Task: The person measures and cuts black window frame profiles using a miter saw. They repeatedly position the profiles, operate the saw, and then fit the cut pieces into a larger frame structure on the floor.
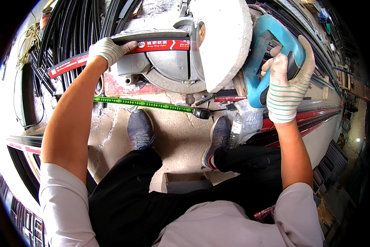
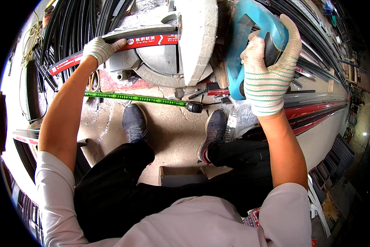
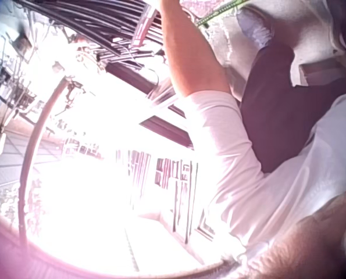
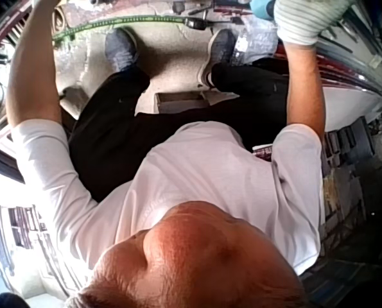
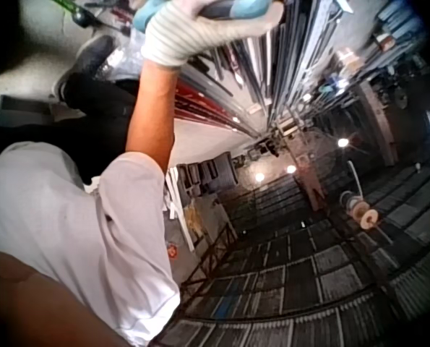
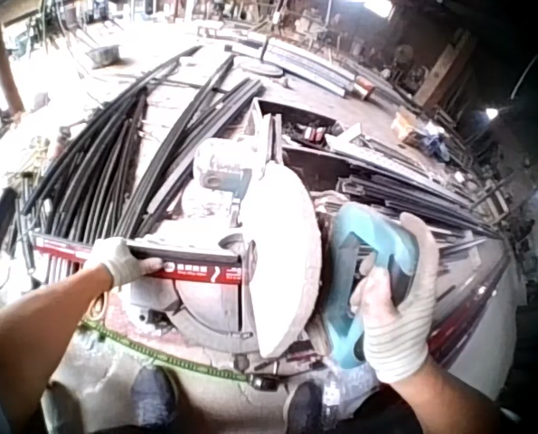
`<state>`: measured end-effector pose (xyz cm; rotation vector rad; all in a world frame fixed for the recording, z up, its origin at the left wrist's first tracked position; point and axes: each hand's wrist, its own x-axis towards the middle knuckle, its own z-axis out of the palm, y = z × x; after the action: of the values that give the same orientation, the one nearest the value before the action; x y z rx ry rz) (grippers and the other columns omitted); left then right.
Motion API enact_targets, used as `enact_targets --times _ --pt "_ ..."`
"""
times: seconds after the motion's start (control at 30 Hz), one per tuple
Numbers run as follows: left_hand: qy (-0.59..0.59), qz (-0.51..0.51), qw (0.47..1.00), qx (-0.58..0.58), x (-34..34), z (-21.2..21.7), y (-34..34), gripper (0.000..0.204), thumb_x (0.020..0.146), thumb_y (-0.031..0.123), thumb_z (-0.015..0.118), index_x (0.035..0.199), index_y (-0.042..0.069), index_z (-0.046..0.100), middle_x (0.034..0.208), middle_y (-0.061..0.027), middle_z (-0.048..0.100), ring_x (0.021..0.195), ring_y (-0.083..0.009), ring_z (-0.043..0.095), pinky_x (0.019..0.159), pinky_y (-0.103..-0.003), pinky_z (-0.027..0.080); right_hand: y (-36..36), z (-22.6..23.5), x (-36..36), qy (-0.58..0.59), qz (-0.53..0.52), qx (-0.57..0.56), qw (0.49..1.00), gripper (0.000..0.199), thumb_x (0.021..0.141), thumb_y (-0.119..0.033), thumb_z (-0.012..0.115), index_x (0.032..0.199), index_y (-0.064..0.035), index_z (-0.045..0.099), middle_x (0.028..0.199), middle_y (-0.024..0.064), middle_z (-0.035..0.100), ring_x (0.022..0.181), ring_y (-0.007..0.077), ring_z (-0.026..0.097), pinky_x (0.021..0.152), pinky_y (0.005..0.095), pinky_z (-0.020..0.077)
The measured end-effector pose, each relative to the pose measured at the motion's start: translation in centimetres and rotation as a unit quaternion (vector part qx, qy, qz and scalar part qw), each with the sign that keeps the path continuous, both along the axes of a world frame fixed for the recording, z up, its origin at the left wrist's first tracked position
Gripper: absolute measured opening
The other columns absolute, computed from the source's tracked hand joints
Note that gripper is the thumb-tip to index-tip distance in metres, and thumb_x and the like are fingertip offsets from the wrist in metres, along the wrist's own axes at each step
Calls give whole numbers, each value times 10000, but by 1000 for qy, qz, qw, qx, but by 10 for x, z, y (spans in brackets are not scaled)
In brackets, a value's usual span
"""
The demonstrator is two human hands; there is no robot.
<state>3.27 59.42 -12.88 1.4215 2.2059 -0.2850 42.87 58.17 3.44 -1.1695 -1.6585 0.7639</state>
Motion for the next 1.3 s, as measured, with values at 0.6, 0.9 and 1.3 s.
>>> enact_targets --times 0.6,0.9,1.3 --pt "15 -4 1000 21 5 5 -3 1001 765 974 616 1122 65 837 954 -161 817 929 -289 804 850 -386 613 -4 -10 7 -18 4 19 1000 653 1025 -74 659 1596 -120 346 1044 68 674 746 76 597 711 245 567" --pt "49 -16 998 46 -1 -12 -4 978 783 981 580 1065 84 849 861 -132 810 814 -255 806 798 -370 615 -12 -14 6 -25 6 7 1000 654 1037 -54 626 1606 -102 306 1062 70 652 755 90 602 711 271 579" --pt "29 -6 999 25 1 -6 -2 1015 751 999 588 1091 77 843 898 -142 810 861 -266 804 814 -376 617 -22 -30 14 -52 2 12 999 735 1009 12 597 1635 -117 234 1138 112 631 793 108 605 749 282 593"
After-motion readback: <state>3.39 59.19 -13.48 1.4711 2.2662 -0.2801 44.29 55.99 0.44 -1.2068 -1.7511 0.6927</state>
